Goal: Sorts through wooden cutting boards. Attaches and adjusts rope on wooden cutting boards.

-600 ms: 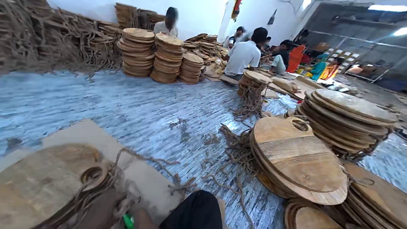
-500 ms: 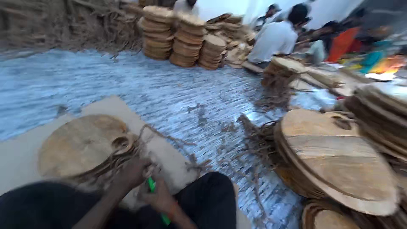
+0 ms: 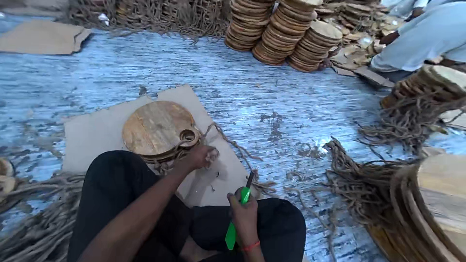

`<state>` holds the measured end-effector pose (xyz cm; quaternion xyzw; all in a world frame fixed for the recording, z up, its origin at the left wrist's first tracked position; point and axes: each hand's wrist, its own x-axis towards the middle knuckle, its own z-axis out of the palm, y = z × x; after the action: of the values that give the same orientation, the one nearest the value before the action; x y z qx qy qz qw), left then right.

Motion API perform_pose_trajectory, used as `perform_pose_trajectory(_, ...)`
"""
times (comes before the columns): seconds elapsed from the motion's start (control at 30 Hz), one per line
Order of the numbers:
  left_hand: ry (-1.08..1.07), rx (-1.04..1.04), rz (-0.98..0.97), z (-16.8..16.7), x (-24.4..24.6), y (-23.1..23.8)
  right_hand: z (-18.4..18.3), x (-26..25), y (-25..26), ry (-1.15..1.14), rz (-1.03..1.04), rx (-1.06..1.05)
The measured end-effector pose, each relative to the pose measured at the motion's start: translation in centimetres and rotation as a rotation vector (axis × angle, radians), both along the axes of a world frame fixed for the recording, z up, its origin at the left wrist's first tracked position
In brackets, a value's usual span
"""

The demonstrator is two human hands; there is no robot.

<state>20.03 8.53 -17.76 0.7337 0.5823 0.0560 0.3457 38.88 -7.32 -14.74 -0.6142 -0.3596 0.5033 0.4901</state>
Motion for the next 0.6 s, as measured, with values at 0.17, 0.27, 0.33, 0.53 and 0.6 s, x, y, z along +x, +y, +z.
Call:
perform_pose_trajectory(0.17,-0.388,-0.097,-0.072,-0.6,2.4,-3.0,-2.7,1.8,4.5,-0.084,0.145,0.03)
perform_pose_trajectory(0.27,-0.354,-0.173,-0.225,-0.8,2.1,-3.2,-3.6,0.8,6.4,-0.114,0.346,0.127)
perform_pose_trajectory(0.33,-0.239,-0.305,-0.281,0.9,1.9,-3.7,-4.5,0.0,6.6,-0.101,0.427,0.126)
perform_pose_trajectory(0.53,-0.303,-0.074,0.293,6.5,-0.5,-3.5,-6.6,-0.9,5.5,0.109,0.228,-0.199)
perform_pose_trajectory(0.6,-0.374,0.058,0.431,6.9,0.7,-2.1,-7.0,-1.3,5.9,0.187,0.213,-0.252)
